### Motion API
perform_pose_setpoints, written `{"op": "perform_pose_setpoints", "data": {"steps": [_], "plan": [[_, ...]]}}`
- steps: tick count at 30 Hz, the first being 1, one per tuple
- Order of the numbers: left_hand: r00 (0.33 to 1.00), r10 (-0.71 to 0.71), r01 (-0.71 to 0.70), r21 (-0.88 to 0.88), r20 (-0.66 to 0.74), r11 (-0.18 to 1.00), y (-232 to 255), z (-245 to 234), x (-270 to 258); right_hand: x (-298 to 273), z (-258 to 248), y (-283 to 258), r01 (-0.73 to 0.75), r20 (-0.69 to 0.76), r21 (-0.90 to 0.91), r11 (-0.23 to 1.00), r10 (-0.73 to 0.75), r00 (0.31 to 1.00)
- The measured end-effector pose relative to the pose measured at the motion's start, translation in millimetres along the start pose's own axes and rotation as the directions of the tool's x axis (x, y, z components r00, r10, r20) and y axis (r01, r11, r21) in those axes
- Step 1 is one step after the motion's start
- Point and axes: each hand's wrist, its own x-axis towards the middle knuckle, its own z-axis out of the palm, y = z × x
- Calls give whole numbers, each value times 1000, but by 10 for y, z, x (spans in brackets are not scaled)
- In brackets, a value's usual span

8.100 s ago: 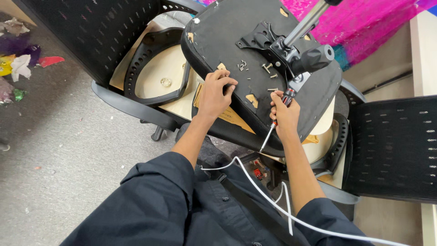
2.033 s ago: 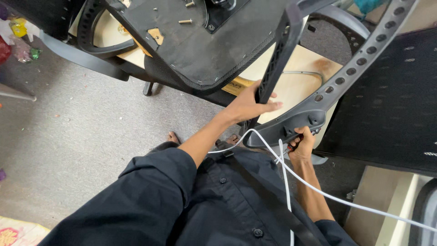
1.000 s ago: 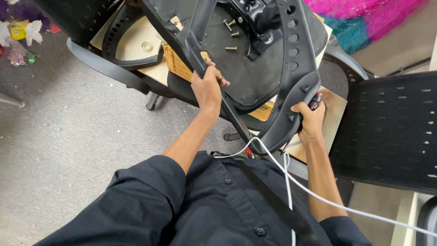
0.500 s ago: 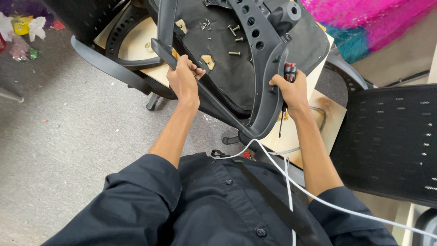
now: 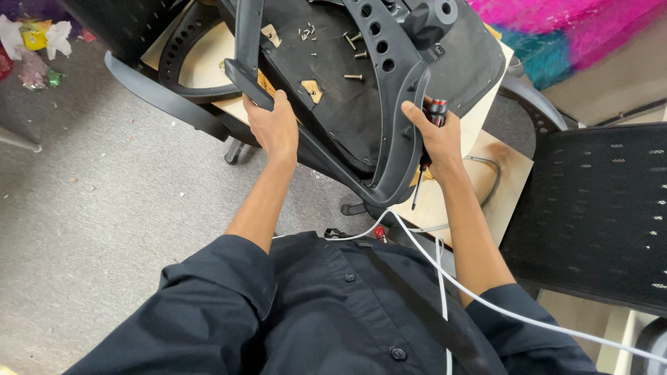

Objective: The person uses a screwdriver to tighten screws on the underside of an office chair seat, then picks up a black plastic base frame and aligns it with the seat. They insert and tighten screws to attach the base frame to the seat.

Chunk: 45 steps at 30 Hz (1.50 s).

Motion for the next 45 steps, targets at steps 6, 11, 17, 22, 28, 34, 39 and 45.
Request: {"op": "perform_pose_setpoints", "data": {"steps": [6,11,17,22,28,34,39,45], "plan": [[994,-102,105,-140,27,985,5,63,-145,-95,-499,350,-173,-63,306,936,201,978],[1000,10,-13,-126,-25,992,-27,121,-258,-45,-1339,1154,-418,-249,402,815,537,806],[999,-2,-2,-107,-40,994,-144,234,-446,-133,-2315,2470,-441,-327,652,617,753,570],[997,31,-40,-124,-68,991,-243,339,-624,-202,-2592,3069,-382,-356,788,483,863,357],[993,22,-37,-126,-120,991,-289,413,-800,-200,-2593,3342,-230,-114,960,158,974,195],[997,49,-55,-115,-61,992,-266,391,-850,-246,-2450,3600,-311,-146,935,169,985,94],[991,123,-128,-106,-52,986,-312,404,-826,-189,-2373,3753,-463,-221,854,236,971,88],[995,89,-94,-95,-54,991,-352,394,-813,-144,-2405,3799,-619,-367,696,363,921,127]]}}
